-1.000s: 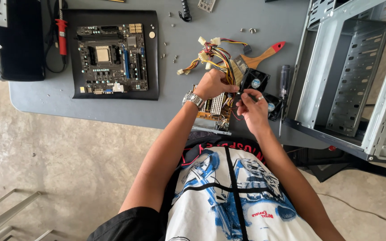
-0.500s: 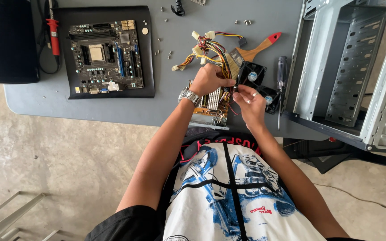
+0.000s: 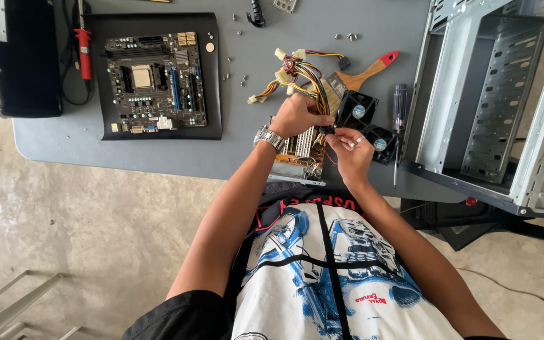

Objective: Cleaning and inspecting a computer power supply unit using a brush and screwdriver

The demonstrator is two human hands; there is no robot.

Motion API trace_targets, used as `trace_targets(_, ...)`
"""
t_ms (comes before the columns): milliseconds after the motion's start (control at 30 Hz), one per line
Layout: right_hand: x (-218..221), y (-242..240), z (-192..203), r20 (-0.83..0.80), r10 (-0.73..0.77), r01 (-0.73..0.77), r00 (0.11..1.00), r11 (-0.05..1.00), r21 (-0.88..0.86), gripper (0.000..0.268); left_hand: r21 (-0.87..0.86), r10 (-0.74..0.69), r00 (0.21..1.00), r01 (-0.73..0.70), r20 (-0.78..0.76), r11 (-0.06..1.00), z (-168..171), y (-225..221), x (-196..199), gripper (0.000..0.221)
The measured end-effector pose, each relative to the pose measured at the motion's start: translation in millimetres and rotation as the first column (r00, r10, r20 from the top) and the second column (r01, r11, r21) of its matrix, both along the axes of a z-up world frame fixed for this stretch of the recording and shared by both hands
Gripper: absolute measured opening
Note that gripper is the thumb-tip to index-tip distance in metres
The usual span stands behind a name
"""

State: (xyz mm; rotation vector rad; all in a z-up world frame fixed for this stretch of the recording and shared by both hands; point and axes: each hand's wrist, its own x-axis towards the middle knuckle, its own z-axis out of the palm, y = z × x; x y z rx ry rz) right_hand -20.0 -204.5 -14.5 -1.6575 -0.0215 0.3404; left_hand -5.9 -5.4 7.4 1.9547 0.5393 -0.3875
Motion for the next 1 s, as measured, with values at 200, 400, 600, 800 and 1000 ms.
trace_targets(200, 0.7, 0.0, 5.7, -0.001, 0.017, -0.017, 1.000, 0.999, -0.031, 0.041, -0.013, 0.017, 1.000, -0.017, 0.021, 1.000, 3.1, 0.1, -3.5, 0.043)
trace_targets(400, -3.5, -0.8, 10.3, -0.040, 0.012, -0.015, 0.999, 0.997, -0.074, 0.024, -0.022, 0.014, 0.999, -0.013, 0.029, 1.000, 0.4, 0.4, -6.7, 0.043)
trace_targets(600, -1.2, 2.3, 5.9, -0.063, 0.007, 0.000, 0.998, 0.995, 0.097, 0.039, -0.047, -0.032, 0.998, 0.034, 0.053, 0.998, 3.3, 3.5, -4.2, 0.042)
trace_targets(800, -1.5, -2.6, -5.8, -0.115, 0.029, -0.023, 0.993, 0.998, 0.055, 0.037, -0.096, -0.085, 0.994, 0.091, 0.066, 0.991, 13.6, 2.5, -13.2, 0.035)
trace_targets(1000, -0.9, -11.2, -16.2, -0.136, 0.063, -0.051, 0.989, 0.995, 0.089, 0.034, 0.335, -0.231, 0.973, 0.223, -0.016, 0.915, 27.5, -22.0, -32.2, 0.023)
